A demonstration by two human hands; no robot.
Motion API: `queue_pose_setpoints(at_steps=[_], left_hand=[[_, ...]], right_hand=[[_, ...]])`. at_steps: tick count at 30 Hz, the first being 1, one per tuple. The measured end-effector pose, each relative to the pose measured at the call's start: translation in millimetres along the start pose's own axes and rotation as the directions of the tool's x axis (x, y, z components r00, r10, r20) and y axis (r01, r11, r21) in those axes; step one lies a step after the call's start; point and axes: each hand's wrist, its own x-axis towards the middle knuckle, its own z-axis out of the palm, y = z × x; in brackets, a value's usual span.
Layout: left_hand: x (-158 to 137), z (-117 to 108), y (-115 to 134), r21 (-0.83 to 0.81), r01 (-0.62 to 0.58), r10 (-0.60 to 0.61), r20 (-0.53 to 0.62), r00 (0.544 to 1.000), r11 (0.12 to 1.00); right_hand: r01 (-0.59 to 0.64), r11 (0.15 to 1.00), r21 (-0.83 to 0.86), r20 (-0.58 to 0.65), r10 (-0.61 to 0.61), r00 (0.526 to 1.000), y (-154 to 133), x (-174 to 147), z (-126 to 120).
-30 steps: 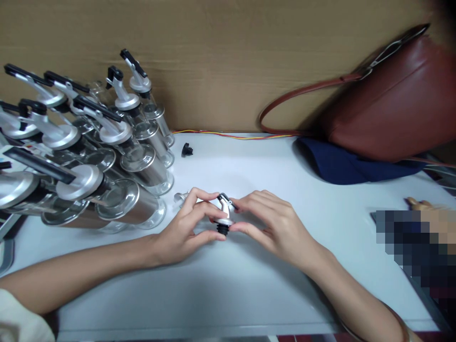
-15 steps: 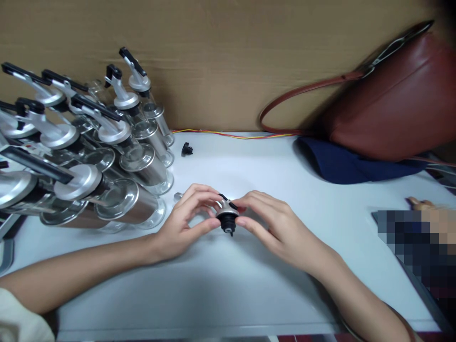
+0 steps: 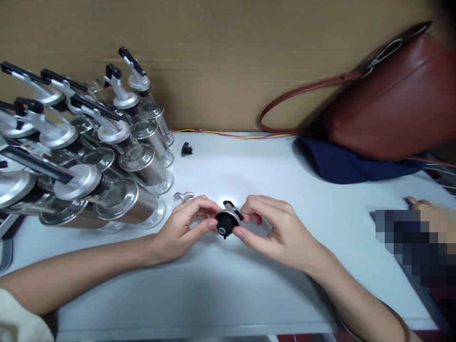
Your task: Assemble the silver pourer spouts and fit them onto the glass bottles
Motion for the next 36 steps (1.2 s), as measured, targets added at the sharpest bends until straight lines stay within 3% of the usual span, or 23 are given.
queue_pose_setpoints(at_steps=[4, 8, 16, 36], left_hand=[[-2.8, 3.1, -0.7, -0.205, 0.153, -0.148, 0.037, 0.988, 0.967], [-3.4, 3.1, -1.5, -0.246, 0.2, -0.191, 0.061, 0.98, 0.948], [-3.0, 1.9, -0.5, -0.19, 0.15, -0.13, 0.115, 0.985, 0.97], [0.1, 2.6, 3.4, 0.029, 0.051, -0.054, 0.145, 0.988, 0.998]], right_hand=[[-0.084, 0.992, 0.098, -0.017, 0.087, 0.996, 0.2, -2.4, 0.6], [-0.078, 0.972, 0.221, 0.076, 0.063, 0.995, -0.7, -1.6, 3.0], [-0.056, 0.959, 0.278, 0.078, 0.035, 0.996, -2.6, -0.1, 7.4], [-0.081, 0.97, 0.229, 0.067, 0.067, 0.996, -8.5, 0.3, 8.1]])
